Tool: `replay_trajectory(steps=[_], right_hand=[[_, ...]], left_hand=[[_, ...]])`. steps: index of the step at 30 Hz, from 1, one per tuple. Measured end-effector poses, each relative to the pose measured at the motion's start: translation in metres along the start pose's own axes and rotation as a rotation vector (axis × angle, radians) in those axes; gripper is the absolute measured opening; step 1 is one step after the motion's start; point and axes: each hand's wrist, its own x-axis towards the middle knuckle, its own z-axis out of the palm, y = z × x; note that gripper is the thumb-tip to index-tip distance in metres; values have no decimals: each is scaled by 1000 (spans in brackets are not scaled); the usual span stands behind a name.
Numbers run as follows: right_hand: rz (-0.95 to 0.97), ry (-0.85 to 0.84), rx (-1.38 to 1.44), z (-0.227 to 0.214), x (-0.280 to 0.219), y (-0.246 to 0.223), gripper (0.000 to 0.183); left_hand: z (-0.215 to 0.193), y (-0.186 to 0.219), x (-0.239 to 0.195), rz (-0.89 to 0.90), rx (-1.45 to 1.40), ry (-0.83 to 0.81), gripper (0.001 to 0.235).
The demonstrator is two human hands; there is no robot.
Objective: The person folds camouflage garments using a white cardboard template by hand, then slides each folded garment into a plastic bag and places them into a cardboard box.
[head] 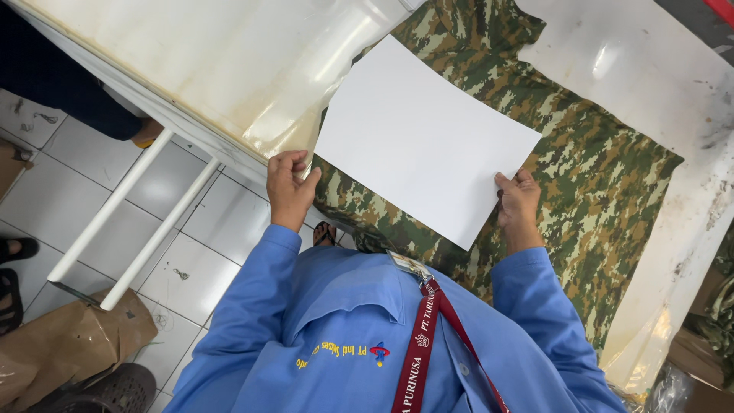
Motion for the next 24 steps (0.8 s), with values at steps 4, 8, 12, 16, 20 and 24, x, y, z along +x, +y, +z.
replay_trajectory(steps=[4, 8, 12, 16, 20, 24], right_hand=[[-20, -26, 3, -5, 9, 11, 25], [-26, -48, -14, -5, 9, 8, 25], [-40, -58, -24, -5, 10, 10, 27], [-28, -39, -38, -4, 11, 10, 25], [52, -67, -117, 2, 3, -12, 24], [167, -142, -294, -32, 46, 0, 25]], left_hand=[[1, 55, -5, 64, 110, 9, 39], [27, 108, 5, 389, 342, -86, 40], [75, 115, 29, 527, 474, -203, 43], [106, 122, 52, 395, 731, -376, 47], [124, 99, 71, 331, 967, -392, 53], [126, 84, 75, 435, 956, -366, 57]])
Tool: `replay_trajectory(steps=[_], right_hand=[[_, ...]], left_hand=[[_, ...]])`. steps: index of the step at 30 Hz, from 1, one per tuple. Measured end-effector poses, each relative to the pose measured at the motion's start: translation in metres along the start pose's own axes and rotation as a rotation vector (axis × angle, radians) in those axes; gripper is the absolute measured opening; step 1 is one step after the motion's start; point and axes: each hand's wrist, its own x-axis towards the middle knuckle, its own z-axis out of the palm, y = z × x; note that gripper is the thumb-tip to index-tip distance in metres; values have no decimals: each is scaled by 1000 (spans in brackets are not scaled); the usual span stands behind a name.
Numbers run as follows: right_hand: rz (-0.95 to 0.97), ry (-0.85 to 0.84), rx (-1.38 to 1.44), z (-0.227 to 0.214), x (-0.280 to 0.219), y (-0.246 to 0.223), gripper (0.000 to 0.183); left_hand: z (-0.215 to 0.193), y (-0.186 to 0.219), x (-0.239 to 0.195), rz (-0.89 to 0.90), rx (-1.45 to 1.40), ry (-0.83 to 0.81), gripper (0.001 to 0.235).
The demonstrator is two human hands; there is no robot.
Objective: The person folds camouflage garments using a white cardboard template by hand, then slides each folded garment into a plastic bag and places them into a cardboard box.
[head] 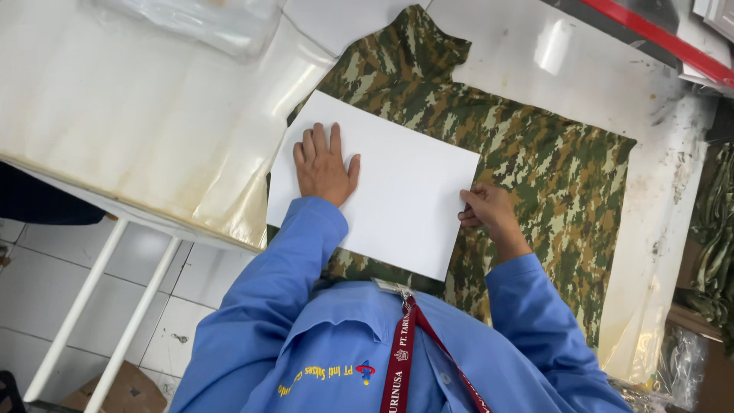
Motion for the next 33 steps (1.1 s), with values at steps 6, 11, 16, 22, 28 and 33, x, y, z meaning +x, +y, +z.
replay_trajectory(steps=[6, 11, 16, 22, 28, 33], right_hand=[[-575, 181, -376, 1, 57, -104, 20], [-602, -32, -568, 68, 135, -175, 73], [-370, -91, -929, 105, 165, -191, 73], [-1098, -40, -917, 101, 129, -159, 18], [-1625, -247, -705, 106, 8, -80, 7], [-1557, -331, -699, 103, -18, -59, 9]], left_hand=[[-8, 1, 7, 5, -15, -89, 62], [15, -3, 13, -6, -8, 66, 66], [15, 0, 14, -17, 27, 100, 65], [-1, 2, 16, -43, -2, -161, 65], [23, -10, 14, -43, -48, 27, 61], [29, -14, 7, 242, -164, 280, 66]])
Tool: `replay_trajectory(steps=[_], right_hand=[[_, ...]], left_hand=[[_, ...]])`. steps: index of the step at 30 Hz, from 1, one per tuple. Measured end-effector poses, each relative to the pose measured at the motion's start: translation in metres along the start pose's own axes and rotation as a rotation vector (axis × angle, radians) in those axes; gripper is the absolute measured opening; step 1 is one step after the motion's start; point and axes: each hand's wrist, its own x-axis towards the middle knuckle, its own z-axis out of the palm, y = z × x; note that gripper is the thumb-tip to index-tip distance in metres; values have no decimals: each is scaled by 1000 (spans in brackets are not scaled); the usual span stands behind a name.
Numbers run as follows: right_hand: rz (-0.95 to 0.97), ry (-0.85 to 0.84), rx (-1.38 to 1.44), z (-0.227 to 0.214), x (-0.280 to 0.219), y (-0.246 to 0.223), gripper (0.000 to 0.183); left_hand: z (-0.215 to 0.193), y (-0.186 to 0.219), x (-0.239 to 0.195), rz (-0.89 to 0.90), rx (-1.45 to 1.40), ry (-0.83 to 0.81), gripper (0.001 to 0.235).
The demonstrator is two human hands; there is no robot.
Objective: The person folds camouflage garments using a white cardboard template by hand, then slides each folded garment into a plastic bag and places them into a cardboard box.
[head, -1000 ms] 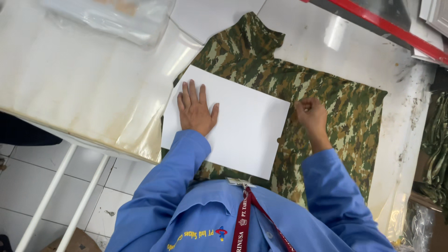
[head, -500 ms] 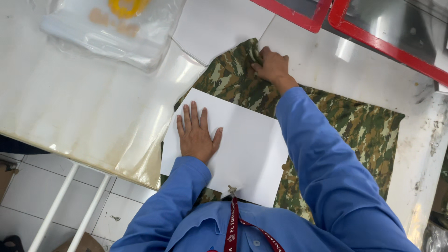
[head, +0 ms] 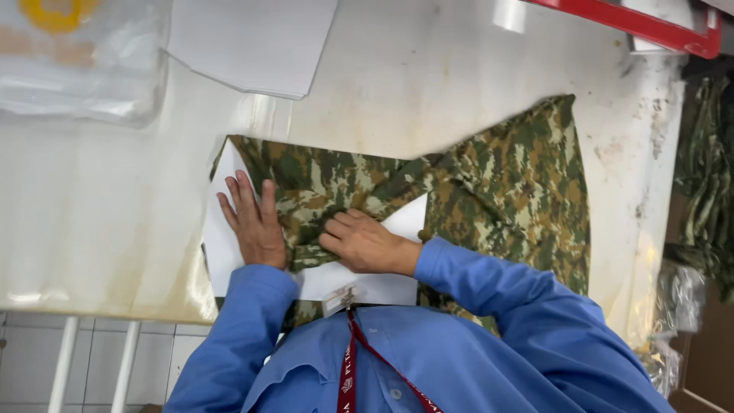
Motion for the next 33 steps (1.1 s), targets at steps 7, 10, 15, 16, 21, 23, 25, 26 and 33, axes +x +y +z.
replay_trajectory(steps=[7, 10, 15, 16, 21, 23, 25, 26, 33], right_hand=[[322, -12, 605, -91, -15, 57, 22], [764, 147, 139, -122, -74, 134, 25], [1377, -434, -485, -150, -166, 213, 41], [1311, -426, -573, -146, -181, 214, 32], [1019, -28, -857, -147, -233, 190, 8], [1037, 427, -627, -168, -228, 157, 14], [952, 538, -631, -182, -248, 120, 17], [860, 644, -627, -188, -258, 101, 22], [1372, 281, -608, -140, -361, 25, 22]], left_hand=[[18, -12, -11, 133, 92, 59, 13], [0, 2, -5, 141, 115, 128, 15], [-10, 12, 5, 172, 111, 220, 21], [-11, 13, 5, 176, 110, 224, 21], [-10, 13, 4, 184, 82, 234, 22], [-12, 14, 4, 168, 94, 223, 22], [-7, 9, 1, 158, 92, 222, 22], [-5, 7, 0, 144, 95, 221, 21], [-1, 1, -3, 140, 75, 206, 25]])
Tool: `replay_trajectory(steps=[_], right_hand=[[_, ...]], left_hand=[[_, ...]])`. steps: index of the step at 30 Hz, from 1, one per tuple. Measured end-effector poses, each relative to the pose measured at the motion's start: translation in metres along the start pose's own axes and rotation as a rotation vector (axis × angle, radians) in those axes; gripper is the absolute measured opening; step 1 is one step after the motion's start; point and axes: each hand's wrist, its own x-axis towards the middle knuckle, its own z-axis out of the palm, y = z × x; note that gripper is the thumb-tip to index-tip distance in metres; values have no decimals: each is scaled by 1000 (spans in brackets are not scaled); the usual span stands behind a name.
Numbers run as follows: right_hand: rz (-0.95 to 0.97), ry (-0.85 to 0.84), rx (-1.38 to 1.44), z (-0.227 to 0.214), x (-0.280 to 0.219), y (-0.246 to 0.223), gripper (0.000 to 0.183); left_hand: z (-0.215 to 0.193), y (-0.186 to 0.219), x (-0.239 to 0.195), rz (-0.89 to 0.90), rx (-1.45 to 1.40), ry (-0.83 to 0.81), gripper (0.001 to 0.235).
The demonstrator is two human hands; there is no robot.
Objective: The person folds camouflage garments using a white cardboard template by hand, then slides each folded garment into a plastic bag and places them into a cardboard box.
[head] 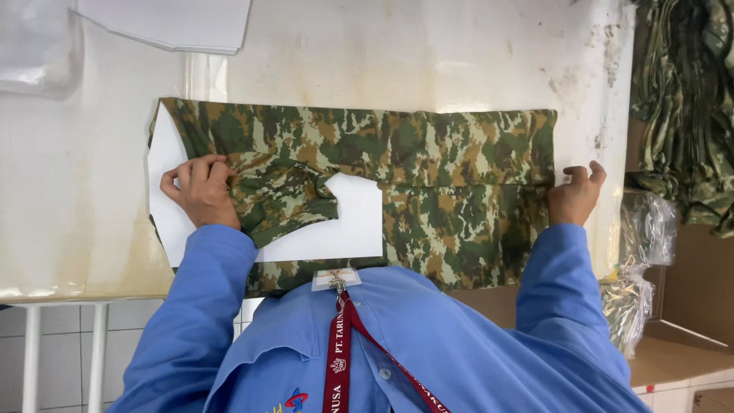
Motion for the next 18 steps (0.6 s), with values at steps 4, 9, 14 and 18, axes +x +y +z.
replay_trajectory(steps=[4, 9, 14, 18], right_hand=[[9, 157, 157, 2, 16, -65, 26], [-70, -235, 98, 14, 25, -112, 50], [269, -416, -159, 7, 35, -95, 65], [321, -501, -203, 14, 36, -97, 71]], left_hand=[[21, -17, -13, 58, 92, 49, 20], [4, -15, -22, 105, 204, -30, 18], [-39, 13, -23, 46, 124, -233, 38], [-31, 8, -29, 18, 67, -188, 44]])
